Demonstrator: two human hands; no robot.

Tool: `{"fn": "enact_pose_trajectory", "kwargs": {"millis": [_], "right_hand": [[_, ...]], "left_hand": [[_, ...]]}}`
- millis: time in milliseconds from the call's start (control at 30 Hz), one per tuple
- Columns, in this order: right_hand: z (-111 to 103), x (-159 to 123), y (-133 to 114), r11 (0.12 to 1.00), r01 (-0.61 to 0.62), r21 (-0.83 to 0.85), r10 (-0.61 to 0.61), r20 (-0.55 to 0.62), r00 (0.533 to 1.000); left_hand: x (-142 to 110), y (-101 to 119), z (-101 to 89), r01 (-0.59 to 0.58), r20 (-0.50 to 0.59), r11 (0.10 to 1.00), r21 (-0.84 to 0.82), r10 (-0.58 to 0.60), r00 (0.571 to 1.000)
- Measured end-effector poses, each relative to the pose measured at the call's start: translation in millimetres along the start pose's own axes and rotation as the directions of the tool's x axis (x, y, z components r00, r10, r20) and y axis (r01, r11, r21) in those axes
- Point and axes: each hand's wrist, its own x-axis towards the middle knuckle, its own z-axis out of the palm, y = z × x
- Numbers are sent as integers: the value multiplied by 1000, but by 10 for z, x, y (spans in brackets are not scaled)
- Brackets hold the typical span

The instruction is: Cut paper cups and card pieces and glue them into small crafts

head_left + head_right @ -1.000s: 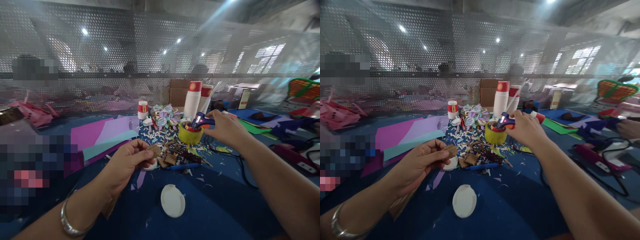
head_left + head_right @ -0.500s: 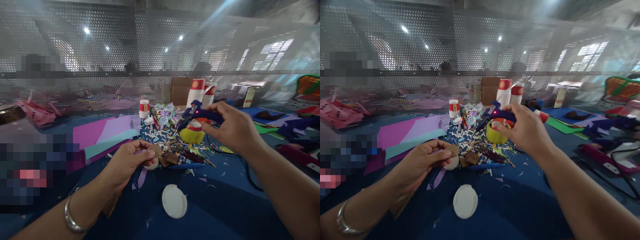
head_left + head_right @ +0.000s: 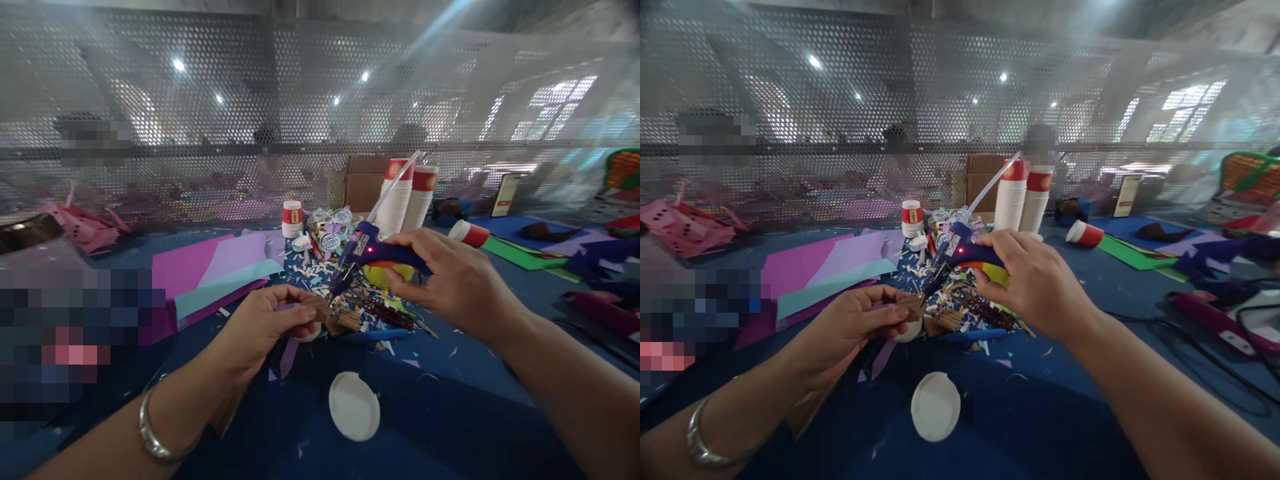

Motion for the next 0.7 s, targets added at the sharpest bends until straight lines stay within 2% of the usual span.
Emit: {"fn": "enact_pose_trajectory", "kwargs": {"millis": [500, 700], "right_hand": [[-12, 8, -3, 998, 64, 23, -65, 24, 998], [-31, 0, -4, 997, 67, 31, -68, 32, 997]], "left_hand": [[-8, 40, 23, 45, -36, 998, -41, -46, 998], [2, 8, -11, 18, -20, 1000, -14, -18, 1000]]}}
